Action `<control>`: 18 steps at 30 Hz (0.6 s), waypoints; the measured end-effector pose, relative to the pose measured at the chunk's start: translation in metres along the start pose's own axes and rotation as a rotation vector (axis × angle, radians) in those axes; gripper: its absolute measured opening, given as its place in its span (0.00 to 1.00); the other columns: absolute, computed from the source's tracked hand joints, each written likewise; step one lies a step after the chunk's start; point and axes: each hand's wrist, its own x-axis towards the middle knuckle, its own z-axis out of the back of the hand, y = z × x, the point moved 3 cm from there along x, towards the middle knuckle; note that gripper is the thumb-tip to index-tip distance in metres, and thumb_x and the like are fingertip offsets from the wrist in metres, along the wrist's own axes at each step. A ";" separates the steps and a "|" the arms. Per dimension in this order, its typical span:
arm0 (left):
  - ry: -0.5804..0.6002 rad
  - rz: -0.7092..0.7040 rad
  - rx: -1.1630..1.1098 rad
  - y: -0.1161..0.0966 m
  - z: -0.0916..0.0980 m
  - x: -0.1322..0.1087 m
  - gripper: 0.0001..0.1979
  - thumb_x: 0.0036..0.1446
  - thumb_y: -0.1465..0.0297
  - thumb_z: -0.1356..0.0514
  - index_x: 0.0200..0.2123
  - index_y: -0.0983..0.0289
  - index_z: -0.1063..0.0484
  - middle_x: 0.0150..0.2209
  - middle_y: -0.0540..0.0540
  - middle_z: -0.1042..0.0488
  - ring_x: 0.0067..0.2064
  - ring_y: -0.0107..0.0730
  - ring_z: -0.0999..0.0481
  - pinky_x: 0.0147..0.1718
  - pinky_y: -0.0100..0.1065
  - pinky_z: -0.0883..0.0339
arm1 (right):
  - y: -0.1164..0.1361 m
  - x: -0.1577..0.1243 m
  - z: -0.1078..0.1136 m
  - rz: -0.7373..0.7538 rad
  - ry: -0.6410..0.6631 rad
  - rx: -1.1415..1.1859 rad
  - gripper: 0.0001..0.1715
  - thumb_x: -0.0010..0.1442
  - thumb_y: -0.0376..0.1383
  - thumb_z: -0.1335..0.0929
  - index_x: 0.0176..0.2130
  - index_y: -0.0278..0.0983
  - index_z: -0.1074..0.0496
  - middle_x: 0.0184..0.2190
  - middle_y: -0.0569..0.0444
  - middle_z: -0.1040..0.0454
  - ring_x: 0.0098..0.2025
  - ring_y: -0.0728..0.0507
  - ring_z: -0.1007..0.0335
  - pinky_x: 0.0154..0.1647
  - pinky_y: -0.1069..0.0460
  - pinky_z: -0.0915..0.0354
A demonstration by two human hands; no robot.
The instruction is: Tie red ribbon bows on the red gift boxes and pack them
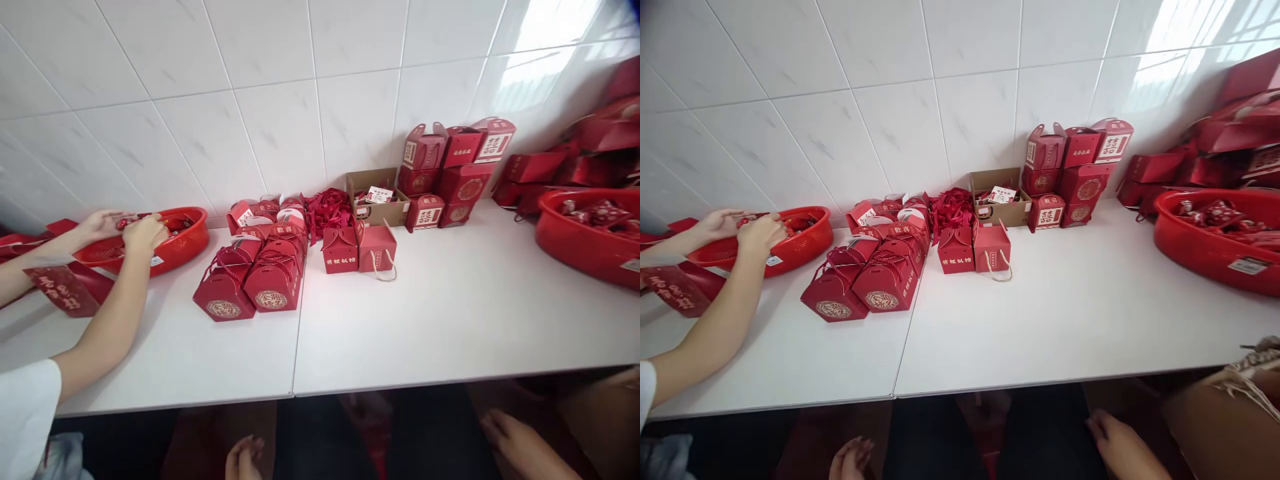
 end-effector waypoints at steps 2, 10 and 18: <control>0.102 0.001 -0.078 0.017 0.001 -0.021 0.23 0.48 0.47 0.40 0.28 0.62 0.30 0.24 0.52 0.28 0.28 0.37 0.25 0.29 0.37 0.29 | 0.022 -0.004 0.016 0.171 0.125 0.087 0.16 0.62 0.47 0.34 0.29 0.42 0.26 0.30 0.54 0.25 0.35 0.44 0.26 0.35 0.51 0.30; 1.219 -0.408 -0.450 -0.131 -0.062 -0.123 0.23 0.56 0.60 0.38 0.54 0.60 0.33 0.52 0.60 0.29 0.55 0.43 0.31 0.55 0.39 0.38 | 0.176 -0.064 0.135 1.033 -0.251 0.480 0.08 0.64 0.35 0.35 0.40 0.39 0.25 0.36 0.51 0.22 0.39 0.45 0.27 0.41 0.51 0.32; 1.939 0.183 -0.513 -0.168 -0.087 -0.197 0.28 0.46 0.44 0.41 0.15 0.62 0.39 0.12 0.49 0.43 0.14 0.28 0.38 0.18 0.33 0.38 | 0.214 -0.035 0.216 1.070 -0.594 1.042 0.07 0.64 0.41 0.34 0.36 0.40 0.33 0.27 0.57 0.25 0.30 0.48 0.25 0.35 0.52 0.28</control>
